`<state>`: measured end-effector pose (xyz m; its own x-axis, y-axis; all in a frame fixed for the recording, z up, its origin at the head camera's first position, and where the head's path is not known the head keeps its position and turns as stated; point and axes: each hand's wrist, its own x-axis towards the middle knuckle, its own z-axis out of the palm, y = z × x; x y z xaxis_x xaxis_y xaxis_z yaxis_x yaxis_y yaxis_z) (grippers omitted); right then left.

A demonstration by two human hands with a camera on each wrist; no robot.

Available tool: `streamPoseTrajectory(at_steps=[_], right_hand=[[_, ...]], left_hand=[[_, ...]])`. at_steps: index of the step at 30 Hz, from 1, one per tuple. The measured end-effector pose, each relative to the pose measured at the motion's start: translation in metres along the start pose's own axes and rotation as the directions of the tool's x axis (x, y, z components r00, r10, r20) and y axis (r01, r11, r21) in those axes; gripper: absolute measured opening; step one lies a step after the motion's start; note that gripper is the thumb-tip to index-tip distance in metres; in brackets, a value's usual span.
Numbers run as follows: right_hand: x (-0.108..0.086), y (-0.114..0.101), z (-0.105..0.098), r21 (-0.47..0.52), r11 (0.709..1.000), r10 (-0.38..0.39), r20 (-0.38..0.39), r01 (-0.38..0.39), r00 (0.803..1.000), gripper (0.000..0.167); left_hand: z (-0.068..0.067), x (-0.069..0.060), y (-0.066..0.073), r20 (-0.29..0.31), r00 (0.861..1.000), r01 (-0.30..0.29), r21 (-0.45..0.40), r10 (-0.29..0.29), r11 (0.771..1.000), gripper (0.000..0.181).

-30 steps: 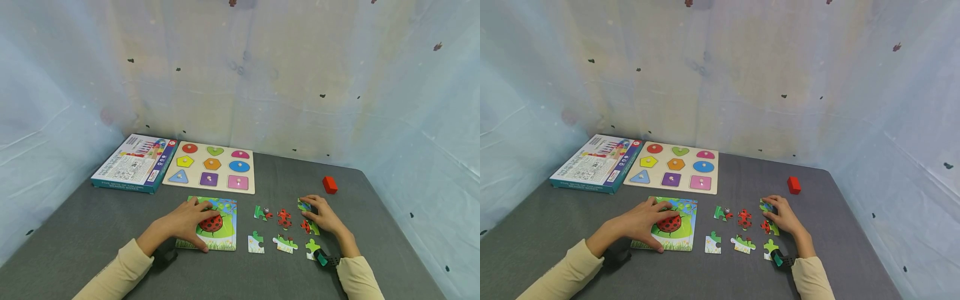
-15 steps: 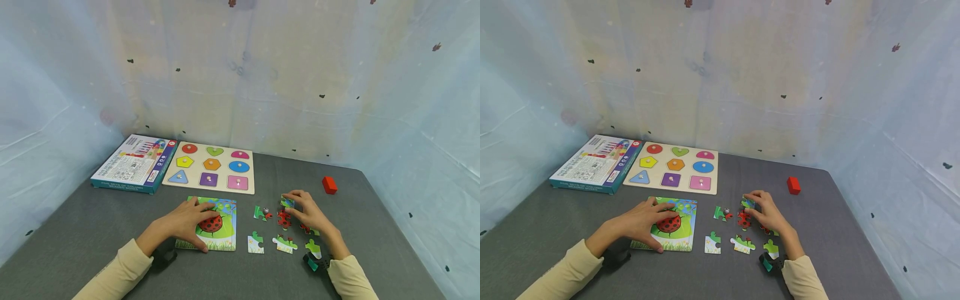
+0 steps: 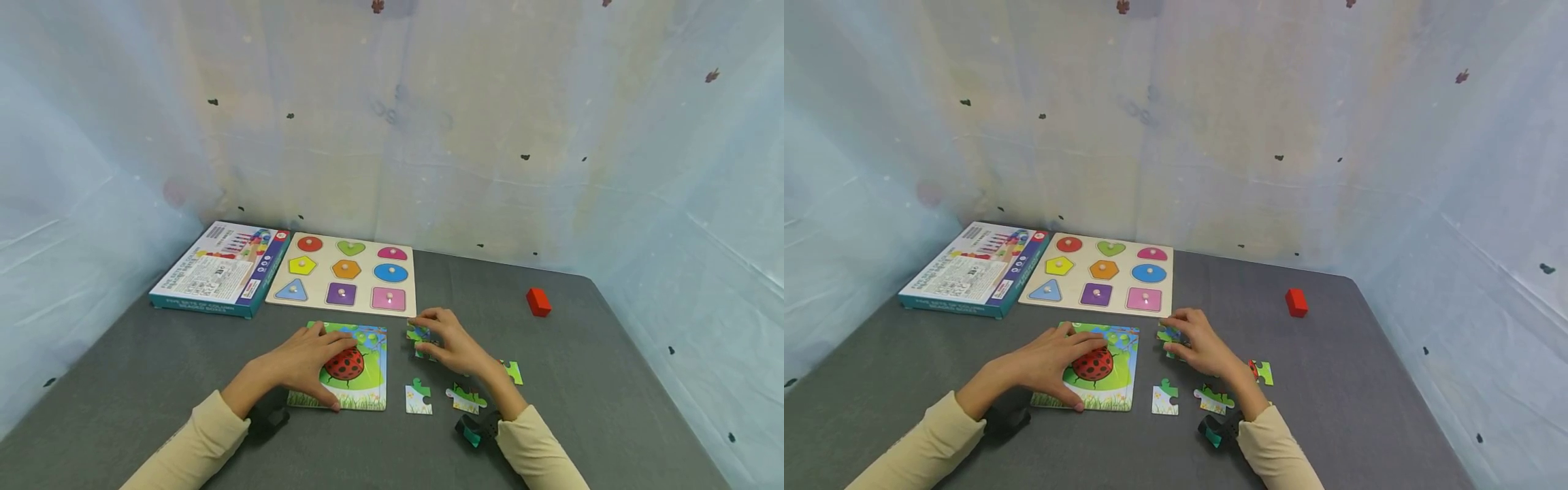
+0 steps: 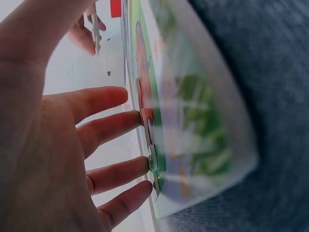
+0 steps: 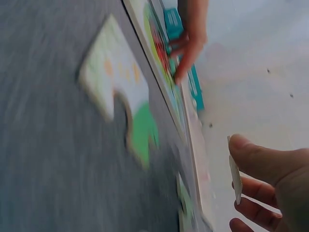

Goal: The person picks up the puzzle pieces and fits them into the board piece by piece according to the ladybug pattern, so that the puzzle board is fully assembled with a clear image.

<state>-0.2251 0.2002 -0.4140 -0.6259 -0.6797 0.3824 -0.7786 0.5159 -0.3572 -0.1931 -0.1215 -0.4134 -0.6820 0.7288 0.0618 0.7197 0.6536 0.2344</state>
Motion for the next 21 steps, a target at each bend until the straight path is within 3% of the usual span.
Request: streamPoseTrajectory(at_steps=[9,21], right_hand=[[0.023,-0.017,0.020,0.058,0.998,-0.039,0.063,0.036,0.997,0.042],[0.036,-0.024,0.035,0.059,0.997,-0.057,0.106,0.051,0.993,0.039]], left_hand=[[0.001,0.001,0.000,0.015,1.000,0.008,-0.024,-0.008,1.000,0.093],[0.003,0.002,-0.002,0.032,0.999,0.031,-0.087,-0.028,0.996,0.091]])
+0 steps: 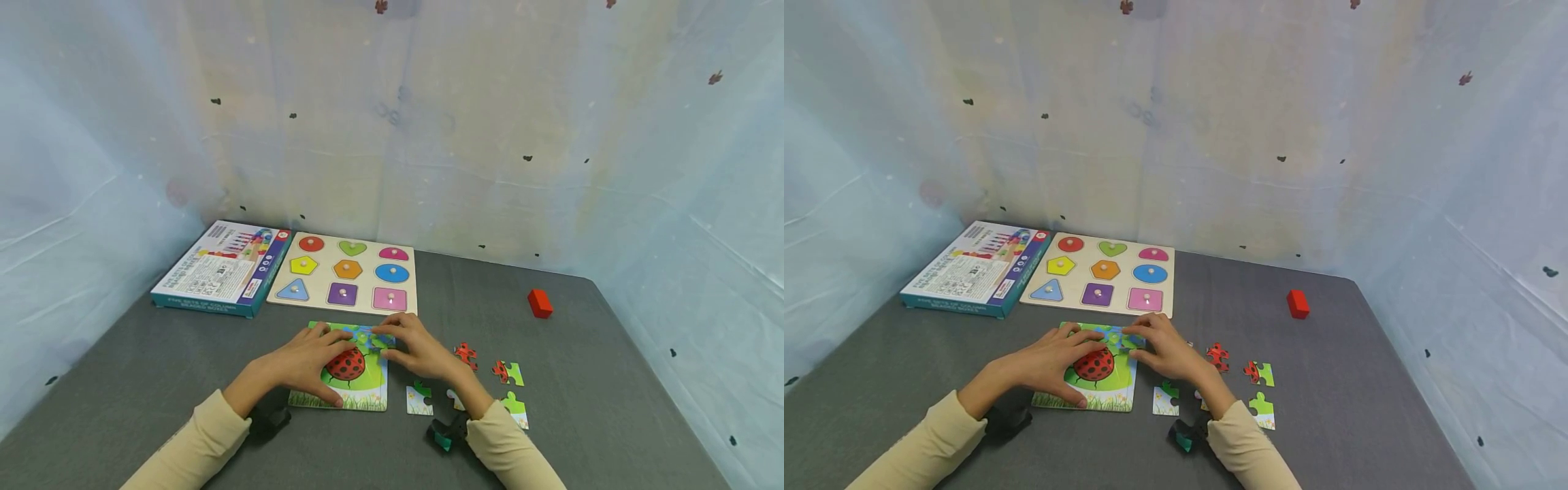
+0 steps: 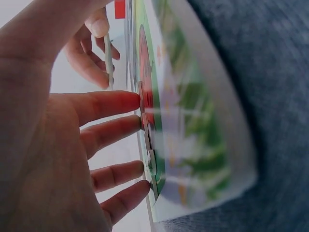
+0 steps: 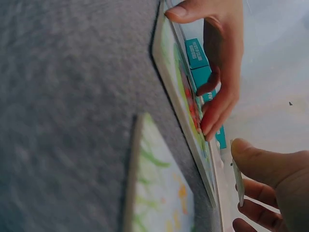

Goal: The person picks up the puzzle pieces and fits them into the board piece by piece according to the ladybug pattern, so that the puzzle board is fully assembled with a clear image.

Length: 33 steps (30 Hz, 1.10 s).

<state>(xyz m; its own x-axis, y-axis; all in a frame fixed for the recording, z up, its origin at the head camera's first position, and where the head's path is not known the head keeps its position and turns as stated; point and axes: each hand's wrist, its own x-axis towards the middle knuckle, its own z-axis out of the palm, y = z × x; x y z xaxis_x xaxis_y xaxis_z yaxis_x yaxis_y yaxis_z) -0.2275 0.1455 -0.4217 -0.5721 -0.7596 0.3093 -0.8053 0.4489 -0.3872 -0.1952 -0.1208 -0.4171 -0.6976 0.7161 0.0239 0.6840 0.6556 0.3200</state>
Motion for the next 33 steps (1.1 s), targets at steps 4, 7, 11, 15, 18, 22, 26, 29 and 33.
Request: streamPoseTrajectory(at_steps=[4,7,11,15,18,22,26,29,33], right_hand=[[0.001,-0.001,0.004,-0.008,1.000,-0.003,0.002,0.003,1.000,0.039],[0.003,-0.003,0.006,-0.015,1.000,0.006,0.007,-0.006,1.000,0.039],[0.003,-0.005,0.008,-0.014,1.000,0.017,0.018,-0.017,1.000,0.040],[0.002,-0.003,0.011,-0.011,1.000,0.025,0.031,-0.024,0.999,0.041],[0.002,0.000,0.013,-0.007,1.000,0.024,0.033,-0.024,0.999,0.041],[0.002,0.001,0.014,-0.002,1.000,0.017,0.026,-0.017,1.000,0.040],[0.002,0.002,0.015,0.004,0.999,0.034,0.036,-0.034,0.999,0.038],[0.002,0.002,0.016,0.004,0.999,0.046,0.043,-0.046,0.998,0.037],[0.002,0.003,0.017,0.003,0.999,0.049,0.040,-0.049,0.998,0.036]], left_hand=[[0.001,0.000,0.000,0.004,1.000,0.001,-0.013,-0.001,1.000,0.091],[0.000,0.000,0.000,0.003,1.000,-0.001,-0.011,0.001,1.000,0.091],[0.000,0.000,0.001,0.001,1.000,-0.004,-0.004,0.004,1.000,0.090],[0.000,0.000,0.001,-0.003,1.000,-0.009,0.002,0.009,1.000,0.088],[0.000,0.000,0.001,-0.006,1.000,-0.013,0.007,0.013,1.000,0.088],[0.000,0.000,0.001,-0.004,1.000,-0.013,0.007,0.013,1.000,0.088],[-0.001,0.000,0.002,0.001,1.000,-0.008,0.007,0.008,1.000,0.088],[-0.001,0.001,0.002,0.006,1.000,-0.006,-0.005,0.006,1.000,0.088],[0.000,0.001,0.003,0.011,1.000,-0.016,-0.055,0.017,0.998,0.085]])
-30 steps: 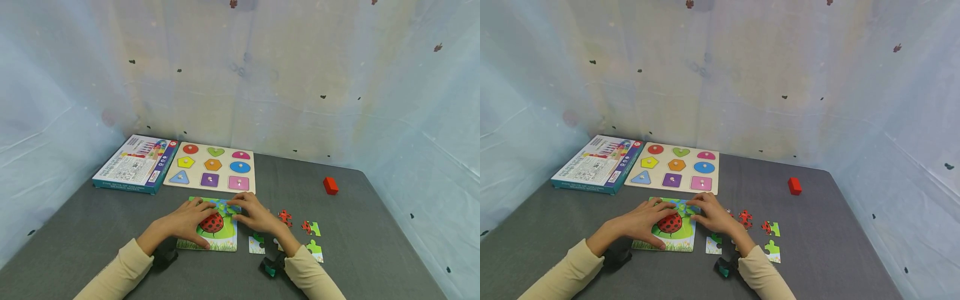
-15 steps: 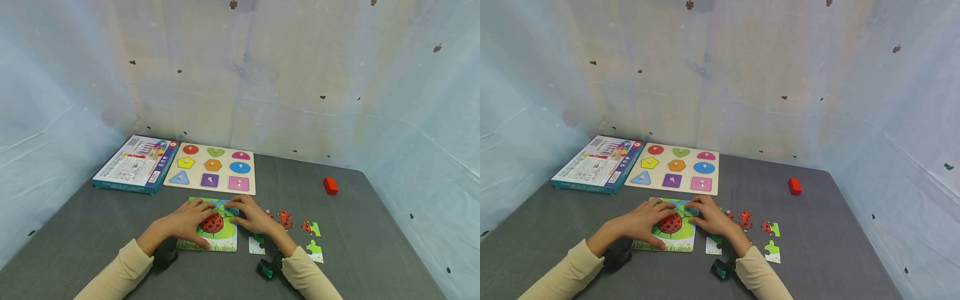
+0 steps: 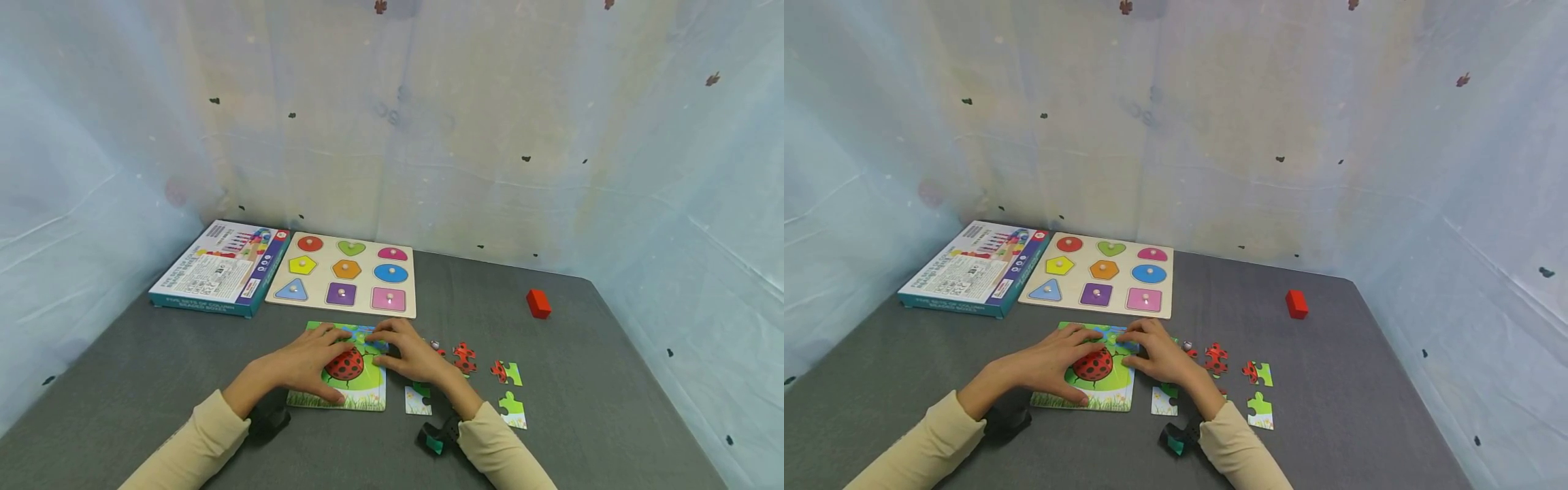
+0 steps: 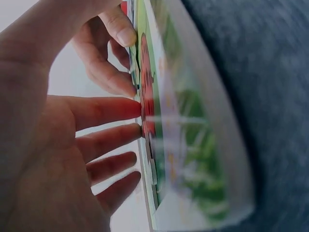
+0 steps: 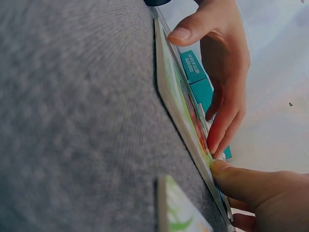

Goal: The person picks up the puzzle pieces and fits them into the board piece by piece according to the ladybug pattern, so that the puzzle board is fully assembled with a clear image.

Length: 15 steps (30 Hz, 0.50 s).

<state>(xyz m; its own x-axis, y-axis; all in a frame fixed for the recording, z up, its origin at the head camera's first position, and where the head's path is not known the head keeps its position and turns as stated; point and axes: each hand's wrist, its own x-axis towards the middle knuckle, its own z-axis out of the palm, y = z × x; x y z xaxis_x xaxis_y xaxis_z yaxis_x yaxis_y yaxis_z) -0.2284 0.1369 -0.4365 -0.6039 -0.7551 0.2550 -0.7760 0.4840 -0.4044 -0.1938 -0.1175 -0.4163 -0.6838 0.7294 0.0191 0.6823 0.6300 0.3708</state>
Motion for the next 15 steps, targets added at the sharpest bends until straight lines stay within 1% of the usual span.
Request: streamPoseTrajectory(at_steps=[5,11,15], right_hand=[[-0.0002,0.0000,0.0009,0.000,1.000,0.004,-0.005,-0.004,1.000,0.037],[-0.0004,0.0004,0.0020,0.012,1.000,0.016,-0.005,-0.016,1.000,0.037],[-0.0004,0.0003,0.0032,0.012,1.000,0.018,-0.012,-0.018,1.000,0.038]], left_hand=[[0.0012,0.0000,-0.0007,0.010,1.000,-0.008,-0.060,0.009,0.998,0.084],[0.0029,0.0002,-0.0024,0.005,1.000,-0.018,-0.063,0.019,0.998,0.086],[0.0029,0.0001,-0.0028,0.013,1.000,-0.024,-0.064,0.025,0.998,0.086]])
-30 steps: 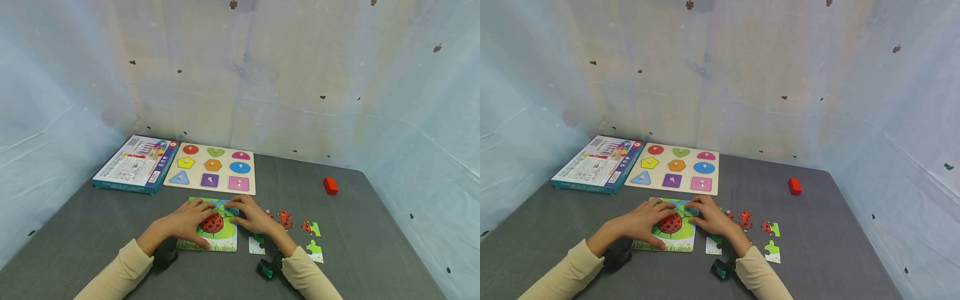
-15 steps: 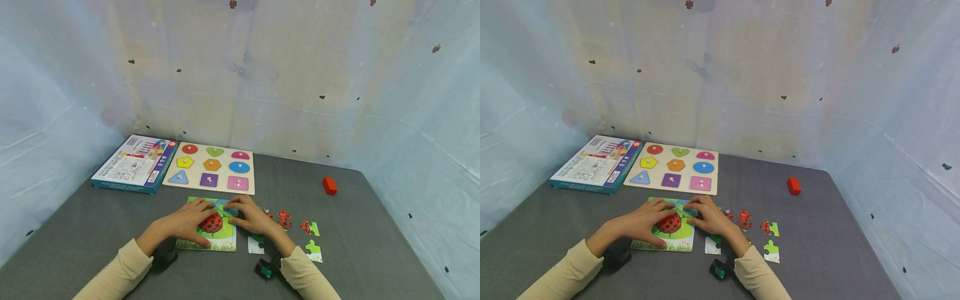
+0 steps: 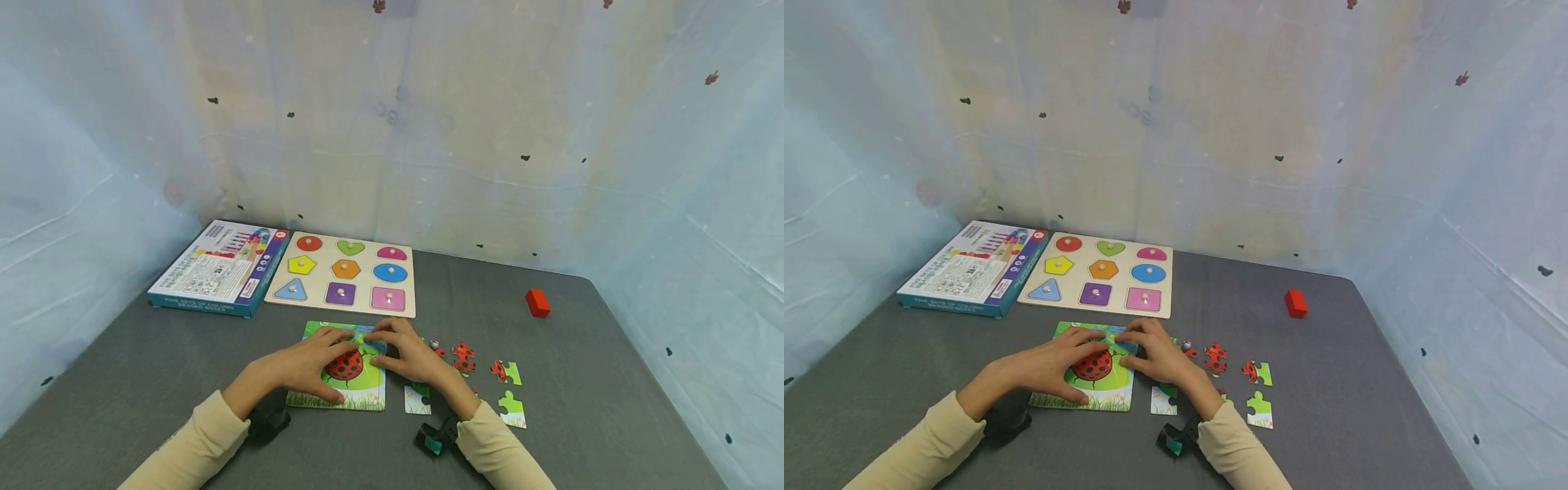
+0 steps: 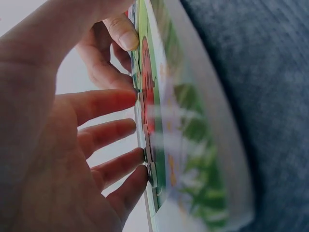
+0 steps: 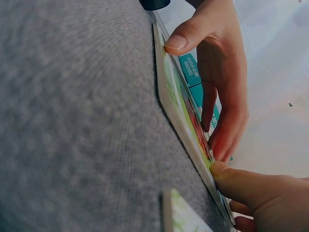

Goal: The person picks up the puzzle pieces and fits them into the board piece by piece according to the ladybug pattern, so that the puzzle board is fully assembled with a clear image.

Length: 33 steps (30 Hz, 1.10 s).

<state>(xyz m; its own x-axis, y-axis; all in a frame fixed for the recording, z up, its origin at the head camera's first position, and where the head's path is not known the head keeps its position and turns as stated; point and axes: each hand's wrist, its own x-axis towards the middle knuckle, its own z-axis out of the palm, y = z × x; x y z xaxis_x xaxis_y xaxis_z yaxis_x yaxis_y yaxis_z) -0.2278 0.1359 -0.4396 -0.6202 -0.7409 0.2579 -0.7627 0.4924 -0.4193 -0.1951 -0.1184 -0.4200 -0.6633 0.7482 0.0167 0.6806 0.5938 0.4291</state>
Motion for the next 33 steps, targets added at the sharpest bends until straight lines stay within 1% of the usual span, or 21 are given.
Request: streamPoseTrajectory(at_steps=[12,16,21,26,33], right_hand=[[-0.0005,-0.0014,0.0016,-0.016,1.000,0.011,-0.020,-0.011,1.000,0.038],[-0.0002,-0.0025,0.0025,-0.024,0.999,0.033,-0.026,-0.033,0.999,0.043],[0.0000,-0.0025,0.0038,-0.008,0.998,0.065,-0.039,-0.066,0.997,0.050],[0.0007,-0.0020,0.0044,-0.005,0.998,0.054,-0.060,-0.055,0.997,0.054],[0.0010,-0.0027,0.0045,-0.005,0.999,0.049,-0.077,-0.050,0.996,0.054]], left_hand=[[-0.0013,0.0001,0.0002,0.011,1.000,-0.013,0.036,0.013,0.999,0.084],[-0.0011,-0.0003,0.0002,0.008,1.000,-0.017,0.037,0.017,0.999,0.083],[-0.0004,-0.0006,0.0001,0.001,1.000,-0.022,0.039,0.022,0.999,0.082],[0.0000,-0.0007,-0.0003,-0.001,1.000,-0.024,0.033,0.024,0.999,0.082],[-0.0002,0.0001,-0.0005,0.002,1.000,-0.016,0.032,0.015,0.999,0.083]])
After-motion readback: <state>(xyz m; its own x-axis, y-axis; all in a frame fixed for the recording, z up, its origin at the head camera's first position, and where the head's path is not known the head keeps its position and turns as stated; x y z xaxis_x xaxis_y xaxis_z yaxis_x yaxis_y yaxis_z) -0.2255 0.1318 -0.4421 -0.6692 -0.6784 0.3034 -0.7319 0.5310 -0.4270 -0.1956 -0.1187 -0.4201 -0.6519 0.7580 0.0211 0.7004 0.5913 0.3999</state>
